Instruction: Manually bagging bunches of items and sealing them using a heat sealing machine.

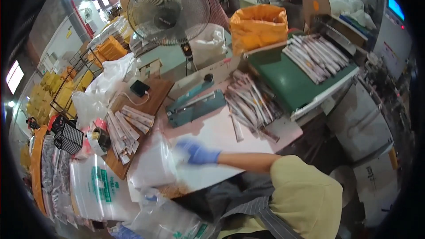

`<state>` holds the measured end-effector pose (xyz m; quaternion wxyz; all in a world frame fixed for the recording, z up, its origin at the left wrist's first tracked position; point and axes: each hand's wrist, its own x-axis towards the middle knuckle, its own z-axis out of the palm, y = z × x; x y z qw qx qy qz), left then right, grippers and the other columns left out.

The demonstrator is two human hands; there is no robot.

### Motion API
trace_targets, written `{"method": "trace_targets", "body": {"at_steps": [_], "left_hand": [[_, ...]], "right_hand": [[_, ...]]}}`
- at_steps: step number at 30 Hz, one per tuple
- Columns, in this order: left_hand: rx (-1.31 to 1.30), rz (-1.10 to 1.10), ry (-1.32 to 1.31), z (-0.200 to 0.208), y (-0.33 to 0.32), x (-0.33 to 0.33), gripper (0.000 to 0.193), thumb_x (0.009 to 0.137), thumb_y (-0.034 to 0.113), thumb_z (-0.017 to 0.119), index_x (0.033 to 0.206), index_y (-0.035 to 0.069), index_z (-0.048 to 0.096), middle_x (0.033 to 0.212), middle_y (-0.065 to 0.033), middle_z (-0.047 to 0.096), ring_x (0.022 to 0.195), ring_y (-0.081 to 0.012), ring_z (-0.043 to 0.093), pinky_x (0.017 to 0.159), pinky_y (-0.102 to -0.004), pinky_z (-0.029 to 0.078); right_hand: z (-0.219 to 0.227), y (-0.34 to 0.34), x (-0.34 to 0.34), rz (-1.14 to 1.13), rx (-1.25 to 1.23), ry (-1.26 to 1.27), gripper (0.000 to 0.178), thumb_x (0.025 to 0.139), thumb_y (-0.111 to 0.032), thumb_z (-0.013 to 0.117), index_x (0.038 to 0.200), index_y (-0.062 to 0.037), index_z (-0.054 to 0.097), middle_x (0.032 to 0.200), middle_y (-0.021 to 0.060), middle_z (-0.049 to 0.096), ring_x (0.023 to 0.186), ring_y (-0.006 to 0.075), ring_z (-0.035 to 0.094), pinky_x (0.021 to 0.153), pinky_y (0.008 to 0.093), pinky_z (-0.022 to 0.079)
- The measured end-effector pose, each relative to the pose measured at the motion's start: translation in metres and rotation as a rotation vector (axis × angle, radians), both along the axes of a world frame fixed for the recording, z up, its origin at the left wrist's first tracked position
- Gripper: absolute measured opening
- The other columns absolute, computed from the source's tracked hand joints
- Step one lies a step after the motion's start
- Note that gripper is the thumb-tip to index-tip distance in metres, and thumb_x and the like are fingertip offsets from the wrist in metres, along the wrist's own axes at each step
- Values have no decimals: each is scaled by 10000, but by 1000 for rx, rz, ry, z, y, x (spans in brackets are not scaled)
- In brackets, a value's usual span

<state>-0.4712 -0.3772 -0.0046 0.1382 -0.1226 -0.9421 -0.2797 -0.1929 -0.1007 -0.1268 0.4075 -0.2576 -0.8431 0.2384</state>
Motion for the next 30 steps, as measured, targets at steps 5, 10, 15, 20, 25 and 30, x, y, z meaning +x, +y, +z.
{"method": "trace_targets", "body": {"at_steps": [5, 10, 15, 20, 25, 30], "left_hand": [[296, -645, -178, -94, 114, 163, 767, 730, 203, 629, 1329, -15, 202, 1366, -201, 230, 1274, -304, 223, 1058, -379, 151], [-192, -1295, -618, -191, 263, 339, 1032, 715, 672, 447, 1312, -112, 138, 1372, -295, 121, 1303, -379, 27, 1058, -419, 27], [-39, -1041, -643, -185, 377, 417, 1109, 599, 682, 575, 1274, -118, 208, 1322, -308, 235, 1245, -400, 217, 1022, -420, 190], [291, -1039, -979, -184, 443, 420, 976, 554, 440, 778, 1206, -130, 326, 1186, -219, 459, 1085, -266, 466, 907, -326, 376], [443, -1210, -1770, -169, 409, 368, 469, 660, 170, 753, 1060, 4, 572, 986, -48, 604, 846, -143, 579, 756, -277, 470], [366, -1303, -1733, -166, 236, 312, 553, 678, 120, 726, 1165, 39, 477, 1065, -62, 559, 944, -159, 552, 801, -286, 465]], "right_hand": [[34, 134, 232, -999, -45, -479, 720, 711, -563, 506, 1145, 13, 504, 1059, 229, 530, 930, 352, 521, 828, 385, 403], [-69, 180, 256, -898, -927, -101, 1105, 672, -567, 572, 1345, -9, -103, 1361, 292, 182, 1271, 383, 205, 1047, 353, 178], [-24, 174, 263, -804, -924, -378, 1004, 656, -610, 541, 1330, 43, 185, 1294, 256, 347, 1196, 366, 363, 1000, 375, 294], [-72, 202, 267, -768, -930, 135, 1069, 624, -646, 594, 1313, 76, 211, 1276, 280, 359, 1197, 336, 368, 948, 345, 346], [-47, 137, 238, -267, -1325, 627, 472, 745, -416, 645, 964, -3, 576, 836, 80, 608, 705, 157, 587, 646, 280, 491], [-41, -28, 208, -162, -1519, 590, 497, 753, -240, 676, 1140, 17, 499, 1010, 92, 586, 877, 160, 576, 763, 281, 478]]}}
